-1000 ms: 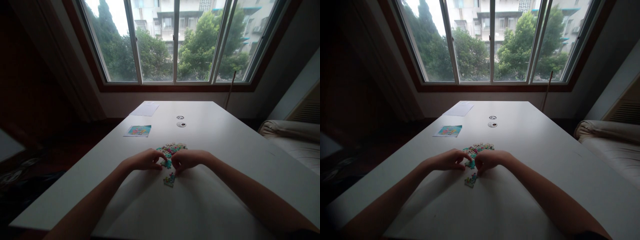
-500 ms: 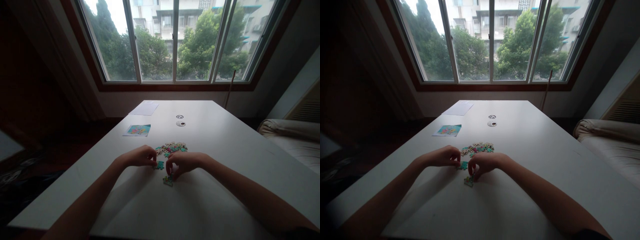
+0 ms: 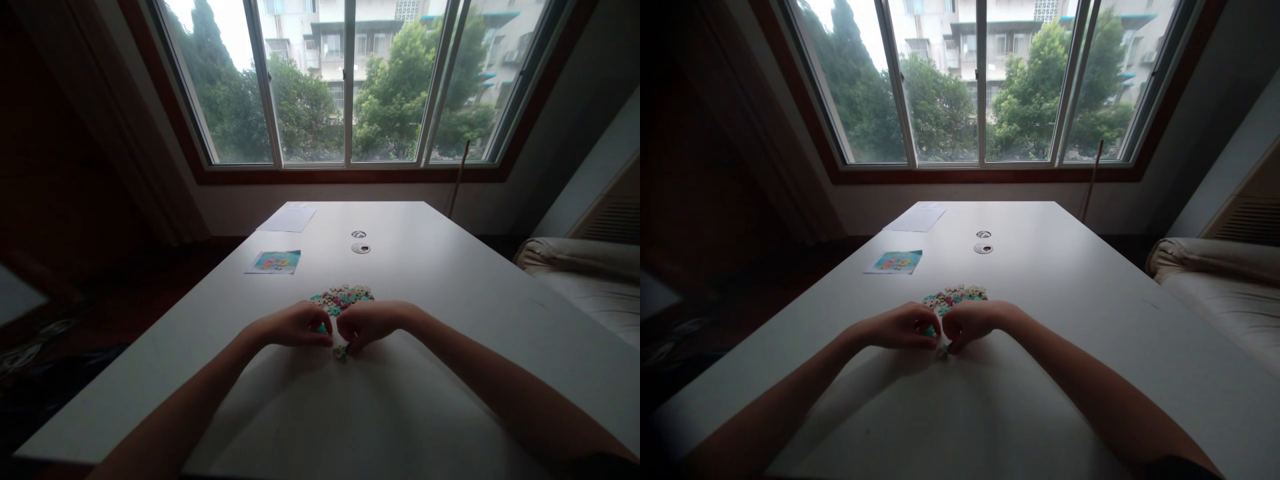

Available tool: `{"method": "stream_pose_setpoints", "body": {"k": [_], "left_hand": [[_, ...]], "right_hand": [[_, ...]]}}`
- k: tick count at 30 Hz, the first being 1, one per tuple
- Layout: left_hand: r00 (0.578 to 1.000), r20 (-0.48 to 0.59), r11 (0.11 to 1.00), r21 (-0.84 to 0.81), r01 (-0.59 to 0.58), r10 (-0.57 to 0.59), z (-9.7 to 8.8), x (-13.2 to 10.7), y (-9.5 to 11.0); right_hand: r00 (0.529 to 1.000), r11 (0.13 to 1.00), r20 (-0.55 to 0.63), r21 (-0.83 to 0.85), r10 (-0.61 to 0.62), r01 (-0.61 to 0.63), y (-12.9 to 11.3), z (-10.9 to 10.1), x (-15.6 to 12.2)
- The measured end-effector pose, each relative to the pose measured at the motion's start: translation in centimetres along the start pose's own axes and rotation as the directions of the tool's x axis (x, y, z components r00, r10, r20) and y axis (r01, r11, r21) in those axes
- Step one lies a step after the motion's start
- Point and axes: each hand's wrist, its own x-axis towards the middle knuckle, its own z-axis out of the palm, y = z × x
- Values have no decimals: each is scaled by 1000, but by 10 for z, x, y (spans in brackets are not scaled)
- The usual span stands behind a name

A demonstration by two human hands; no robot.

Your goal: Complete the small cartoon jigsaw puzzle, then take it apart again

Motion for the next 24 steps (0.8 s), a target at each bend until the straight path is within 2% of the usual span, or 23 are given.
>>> {"method": "stream_pose_setpoints", "body": {"k": [5,9,12,15,18,21,24], "left_hand": [[995,-65,996,-34,-77,74,6,5,7],[987,-128,994,-48,-102,95,9,7,6],[977,-191,993,-49,-110,99,11,8,3],[967,-248,996,-64,-66,48,12,9,1],[953,-300,989,-146,7,-51,12,9,-3],[942,-305,959,-279,54,-142,11,11,-6],[940,-293,922,-383,51,-173,10,12,-8]], "right_hand": [[987,998,-160,56,-32,41,8,-4,-3],[950,997,-309,52,-40,59,12,-7,-4],[923,992,-380,77,-61,98,13,-7,-4],[908,981,-417,163,-31,108,17,-8,-3],[903,931,-430,335,14,145,23,-8,-1],[895,854,-444,483,50,192,28,-9,2],[877,802,-476,549,68,236,28,-9,4]]}}
